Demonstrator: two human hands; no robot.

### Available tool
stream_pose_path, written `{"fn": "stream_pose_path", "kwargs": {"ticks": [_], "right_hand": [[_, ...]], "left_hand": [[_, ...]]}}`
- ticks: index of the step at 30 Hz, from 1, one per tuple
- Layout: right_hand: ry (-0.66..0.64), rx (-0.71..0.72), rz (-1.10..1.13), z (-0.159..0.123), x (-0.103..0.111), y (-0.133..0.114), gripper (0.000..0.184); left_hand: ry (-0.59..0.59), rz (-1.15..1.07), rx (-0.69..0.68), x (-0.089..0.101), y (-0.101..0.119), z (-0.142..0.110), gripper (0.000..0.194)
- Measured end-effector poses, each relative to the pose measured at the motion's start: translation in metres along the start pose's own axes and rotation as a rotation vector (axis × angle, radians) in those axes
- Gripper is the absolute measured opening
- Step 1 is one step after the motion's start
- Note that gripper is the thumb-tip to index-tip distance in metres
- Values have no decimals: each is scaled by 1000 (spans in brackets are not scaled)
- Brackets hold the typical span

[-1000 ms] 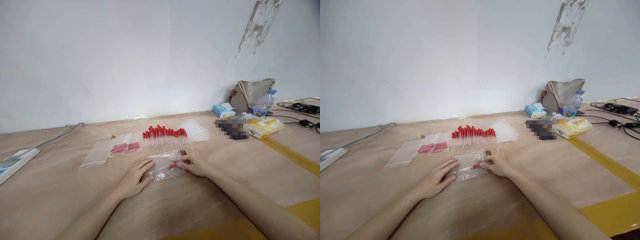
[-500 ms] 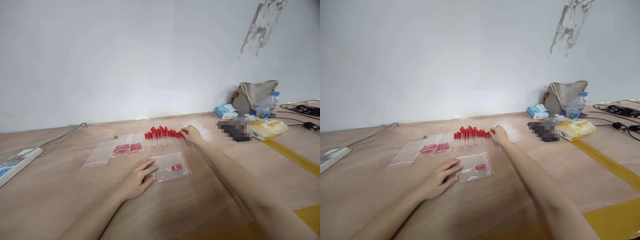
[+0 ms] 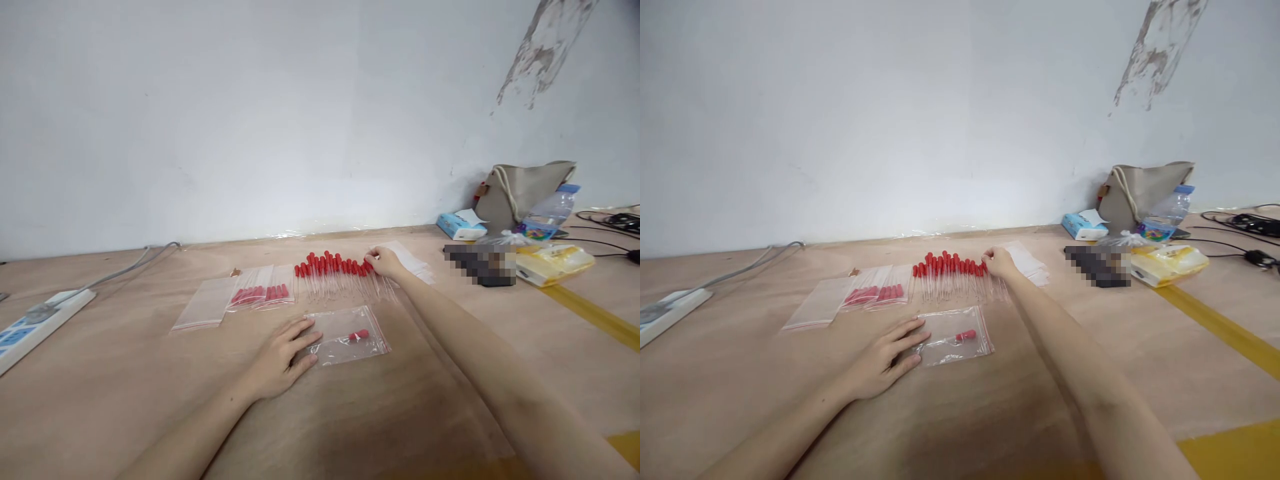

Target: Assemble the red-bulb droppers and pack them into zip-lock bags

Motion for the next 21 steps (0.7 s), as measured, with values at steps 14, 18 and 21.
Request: {"fn": "stream_pose_path", "kwargs": {"ticks": [14,18,21], "right_hand": [[120,-242,784,-111,48,62,34],[70,-270,831,-122,31,56,33],[-8,-322,922,-130,22,44,35]], "left_hand": [[-5,20,2,2,1,2,39],[24,5,-3,3,1,1,38],[29,0,-3,3,0,1,38]]}}
Point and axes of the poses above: each hand's wrist, its own z-axis towards the middle knuckle, its own x-axis out of the back of the hand, y = z × x, the point moved 6 cm from there along z, towards the middle knuckle, and after that the axes turned 8 degrees about -x, right-handed, at the moved point
